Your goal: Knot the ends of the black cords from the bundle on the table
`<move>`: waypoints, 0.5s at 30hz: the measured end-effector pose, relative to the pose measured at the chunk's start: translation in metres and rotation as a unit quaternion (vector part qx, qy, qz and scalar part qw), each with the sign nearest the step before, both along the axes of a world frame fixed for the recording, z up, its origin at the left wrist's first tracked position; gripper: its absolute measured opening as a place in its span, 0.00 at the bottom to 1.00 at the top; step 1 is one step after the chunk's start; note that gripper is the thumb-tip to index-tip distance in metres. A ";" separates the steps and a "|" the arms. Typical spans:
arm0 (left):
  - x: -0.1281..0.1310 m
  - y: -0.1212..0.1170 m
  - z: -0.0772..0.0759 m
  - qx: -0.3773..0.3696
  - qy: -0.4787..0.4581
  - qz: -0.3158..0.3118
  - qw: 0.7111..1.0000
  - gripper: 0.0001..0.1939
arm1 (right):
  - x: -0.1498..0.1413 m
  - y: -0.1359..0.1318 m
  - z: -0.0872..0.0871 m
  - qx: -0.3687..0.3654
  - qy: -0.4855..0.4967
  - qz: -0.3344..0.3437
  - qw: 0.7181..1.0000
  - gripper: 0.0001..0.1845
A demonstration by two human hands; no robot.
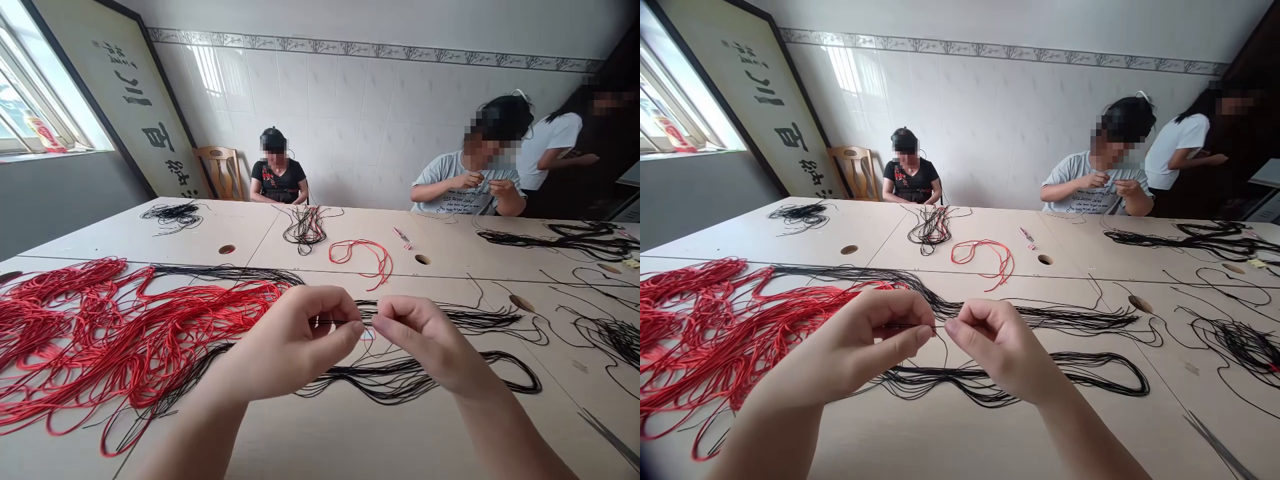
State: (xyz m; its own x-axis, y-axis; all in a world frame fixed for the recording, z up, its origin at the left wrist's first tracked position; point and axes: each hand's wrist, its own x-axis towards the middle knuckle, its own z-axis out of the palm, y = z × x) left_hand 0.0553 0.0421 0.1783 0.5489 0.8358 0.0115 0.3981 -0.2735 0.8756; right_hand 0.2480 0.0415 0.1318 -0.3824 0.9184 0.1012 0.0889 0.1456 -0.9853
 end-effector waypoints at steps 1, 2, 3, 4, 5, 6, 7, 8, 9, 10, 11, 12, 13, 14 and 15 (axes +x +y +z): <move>0.002 0.000 -0.001 0.001 -0.015 0.009 1.000 0.10 | -0.002 0.000 -0.002 0.007 0.009 -0.019 1.000 0.23; 0.004 0.000 -0.002 0.004 -0.031 0.017 0.999 0.11 | -0.004 0.001 -0.004 0.013 0.024 -0.037 0.999 0.25; 0.007 0.000 -0.004 0.007 -0.044 0.025 0.999 0.11 | -0.006 0.002 -0.007 0.018 0.046 -0.053 0.997 0.26; 0.009 0.000 -0.006 0.011 -0.055 0.031 0.998 0.10 | -0.008 0.002 -0.009 0.019 0.074 -0.067 0.995 0.27; 0.012 0.000 -0.008 0.014 -0.063 0.036 0.997 0.09 | -0.010 0.003 -0.012 0.015 0.106 -0.076 0.991 0.28; 0.015 0.000 -0.010 0.016 -0.071 0.039 0.997 0.08 | -0.012 0.004 -0.014 0.003 0.140 -0.077 0.987 0.29; 0.018 0.001 -0.012 0.017 -0.078 0.041 0.996 0.08 | -0.013 0.004 -0.016 -0.015 0.173 -0.072 0.982 0.30; 0.020 0.001 -0.014 0.016 -0.085 0.042 0.995 0.07 | -0.014 0.005 -0.016 -0.034 0.203 -0.059 0.977 0.30; 0.022 0.002 -0.016 0.013 -0.092 0.042 0.995 0.06 | -0.014 0.005 -0.017 -0.054 0.228 -0.042 0.971 0.30; 0.024 0.002 -0.018 0.009 -0.099 0.042 0.994 0.05 | -0.013 0.005 -0.016 -0.072 0.247 -0.025 0.966 0.29; 0.026 0.002 -0.020 0.001 -0.107 0.041 0.993 0.05 | -0.013 0.005 -0.016 -0.086 0.261 -0.010 0.961 0.28; 0.027 0.003 -0.021 -0.009 -0.115 0.039 0.993 0.05 | -0.012 0.005 -0.015 -0.095 0.272 0.002 0.958 0.28; 0.027 0.003 -0.022 -0.021 -0.122 0.036 0.992 0.04 | -0.010 0.005 -0.014 -0.099 0.277 0.010 0.956 0.27; 0.028 0.003 -0.023 -0.033 -0.129 0.032 0.991 0.04 | -0.009 0.005 -0.014 -0.099 0.278 0.014 0.955 0.27; 0.028 0.003 -0.023 -0.045 -0.135 0.027 0.990 0.05 | -0.007 0.005 -0.014 -0.094 0.274 0.014 0.957 0.27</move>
State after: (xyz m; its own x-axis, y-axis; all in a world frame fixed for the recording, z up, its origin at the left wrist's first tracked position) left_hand 0.0832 0.0447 0.1554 0.4908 0.8681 0.0746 0.1591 -0.1734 0.9719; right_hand 0.2407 0.0467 0.1181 -0.3443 0.9302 0.1270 -0.4505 -0.0450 -0.8916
